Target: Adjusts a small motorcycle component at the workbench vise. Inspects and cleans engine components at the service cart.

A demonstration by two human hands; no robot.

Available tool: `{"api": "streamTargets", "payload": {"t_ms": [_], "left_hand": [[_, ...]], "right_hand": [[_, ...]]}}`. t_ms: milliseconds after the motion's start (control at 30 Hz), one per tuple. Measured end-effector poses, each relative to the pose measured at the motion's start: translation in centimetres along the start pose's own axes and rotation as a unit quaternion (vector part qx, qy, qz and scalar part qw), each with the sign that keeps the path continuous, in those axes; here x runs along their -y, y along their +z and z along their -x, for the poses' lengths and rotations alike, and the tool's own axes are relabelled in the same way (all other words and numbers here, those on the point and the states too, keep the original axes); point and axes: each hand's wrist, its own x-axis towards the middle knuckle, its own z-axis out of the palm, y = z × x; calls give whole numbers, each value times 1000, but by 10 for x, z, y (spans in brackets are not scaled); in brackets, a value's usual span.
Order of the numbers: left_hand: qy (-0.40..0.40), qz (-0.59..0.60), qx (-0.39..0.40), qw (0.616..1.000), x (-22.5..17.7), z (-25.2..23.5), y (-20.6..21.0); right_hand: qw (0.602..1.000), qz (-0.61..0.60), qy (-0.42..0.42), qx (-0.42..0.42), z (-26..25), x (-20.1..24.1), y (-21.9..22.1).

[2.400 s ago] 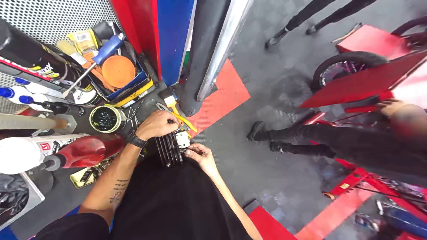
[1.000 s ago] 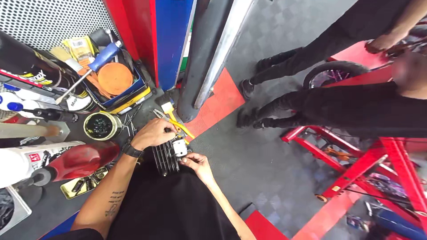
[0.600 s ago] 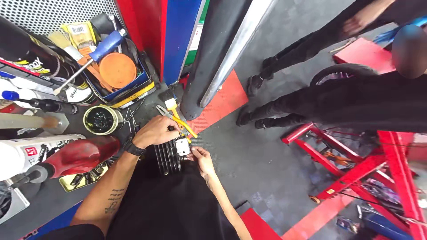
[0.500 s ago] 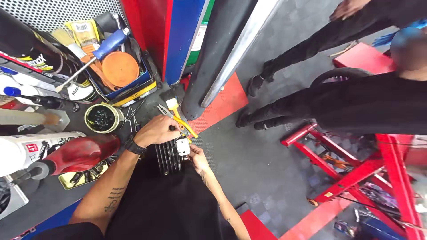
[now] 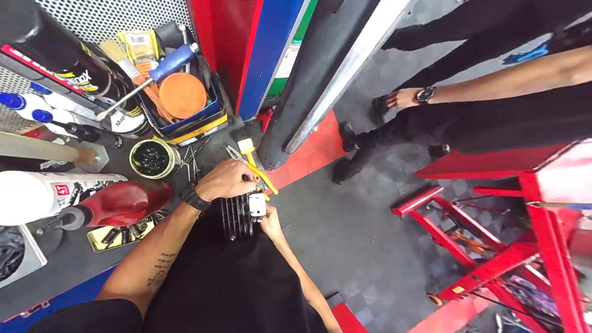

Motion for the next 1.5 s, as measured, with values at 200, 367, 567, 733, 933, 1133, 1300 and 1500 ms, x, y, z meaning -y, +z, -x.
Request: {"api": "streamTargets", "payload": {"t_ms": [200, 367, 567, 733, 933, 1133, 1300, 1500], "left_hand": [[6, -26, -2, 1000, -2, 0, 1], [-2, -22, 3, 1000, -5, 0, 0], [0, -27, 1, 1000, -3, -2, 1], [0, -23, 6, 1000, -3, -1, 0], [-7, -24, 9, 1000, -5, 0, -2], [-6, -37, 16, 999, -6, -1, -2], [1, -37, 16, 999, -6, -2, -1], [-6, -37, 19, 999, -9, -2, -2]], "right_hand": [[999, 47, -11, -5, 1, -2, 0], [999, 40, -17, -4, -1, -4, 0], [999, 43, -24, 4, -1, -5, -2], [998, 46, -32, 7, -2, -6, -2], [998, 44, -33, 17, -3, -6, -2], [998, 49, -27, 22, -5, -4, -4], [997, 60, -33, 33, -6, -2, -7], [997, 74, -35, 17, -4, -2, -5]]}}
